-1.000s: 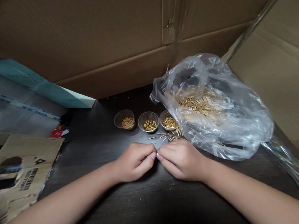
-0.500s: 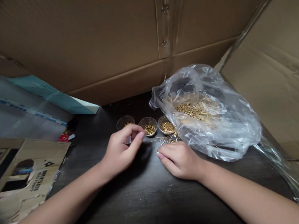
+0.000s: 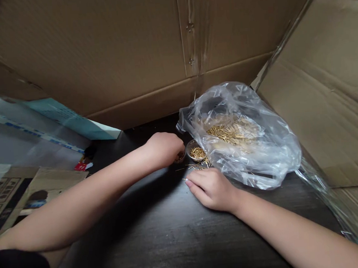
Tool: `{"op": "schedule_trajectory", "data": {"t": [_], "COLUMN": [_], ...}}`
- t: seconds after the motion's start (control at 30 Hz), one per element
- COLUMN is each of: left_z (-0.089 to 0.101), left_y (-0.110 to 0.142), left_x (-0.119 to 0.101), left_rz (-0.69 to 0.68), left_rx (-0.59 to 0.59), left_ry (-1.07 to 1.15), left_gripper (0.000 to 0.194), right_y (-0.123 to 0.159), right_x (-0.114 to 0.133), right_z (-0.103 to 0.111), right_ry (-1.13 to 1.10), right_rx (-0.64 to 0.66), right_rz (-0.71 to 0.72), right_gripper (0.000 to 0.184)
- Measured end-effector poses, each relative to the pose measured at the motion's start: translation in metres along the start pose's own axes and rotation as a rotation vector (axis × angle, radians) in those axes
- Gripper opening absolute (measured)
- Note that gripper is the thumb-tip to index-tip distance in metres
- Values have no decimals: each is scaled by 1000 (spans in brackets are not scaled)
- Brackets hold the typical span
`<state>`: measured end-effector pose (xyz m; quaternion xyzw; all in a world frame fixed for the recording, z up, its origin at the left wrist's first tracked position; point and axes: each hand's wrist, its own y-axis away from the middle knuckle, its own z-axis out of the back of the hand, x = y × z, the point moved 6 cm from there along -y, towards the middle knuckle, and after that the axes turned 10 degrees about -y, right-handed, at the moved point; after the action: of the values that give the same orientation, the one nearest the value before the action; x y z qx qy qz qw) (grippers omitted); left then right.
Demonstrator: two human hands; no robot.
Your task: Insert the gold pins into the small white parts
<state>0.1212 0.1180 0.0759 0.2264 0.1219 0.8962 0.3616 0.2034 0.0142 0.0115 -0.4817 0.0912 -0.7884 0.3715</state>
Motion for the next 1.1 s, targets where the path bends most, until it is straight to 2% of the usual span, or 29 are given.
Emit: {"op": "schedule_trajectory", "data": {"t": [0.13, 0.4, 0.57, 0.67, 0.77, 0.83, 0.97, 1.1], "left_z": [1, -7, -2, -2, -8, -17, -41, -54], "left_y": [-1, 6, 14, 29, 55, 72, 86, 84], "left_x": [-3, 9, 17, 19, 10, -4, -36, -45], "left_rz": [-14, -37, -50, -41, -24, -37, -131, -126], "left_rx": [13, -104, -237, -358, -537, -653, -751, -823], "left_ry": [-19, 28, 100, 174, 277, 342, 414, 423], "left_gripper": [19, 18, 18, 17, 21, 24, 25, 26], "right_y": [0, -1, -1, 1, 3, 4, 3, 2], "right_x": [0, 0, 1, 1, 0, 0, -3, -8], "right_z": [1, 2, 3, 10, 20, 22, 16, 9], "right_ry": [-7, -10, -9, -8, -9, -20, -45, -15], "right_rx": [0, -17, -35, -141, -285, -326, -272, -193], "right_rz": [1, -1, -5, -20, -51, -66, -116, -178], "right_gripper": [24, 25, 23, 18, 14, 13, 16, 22]}}
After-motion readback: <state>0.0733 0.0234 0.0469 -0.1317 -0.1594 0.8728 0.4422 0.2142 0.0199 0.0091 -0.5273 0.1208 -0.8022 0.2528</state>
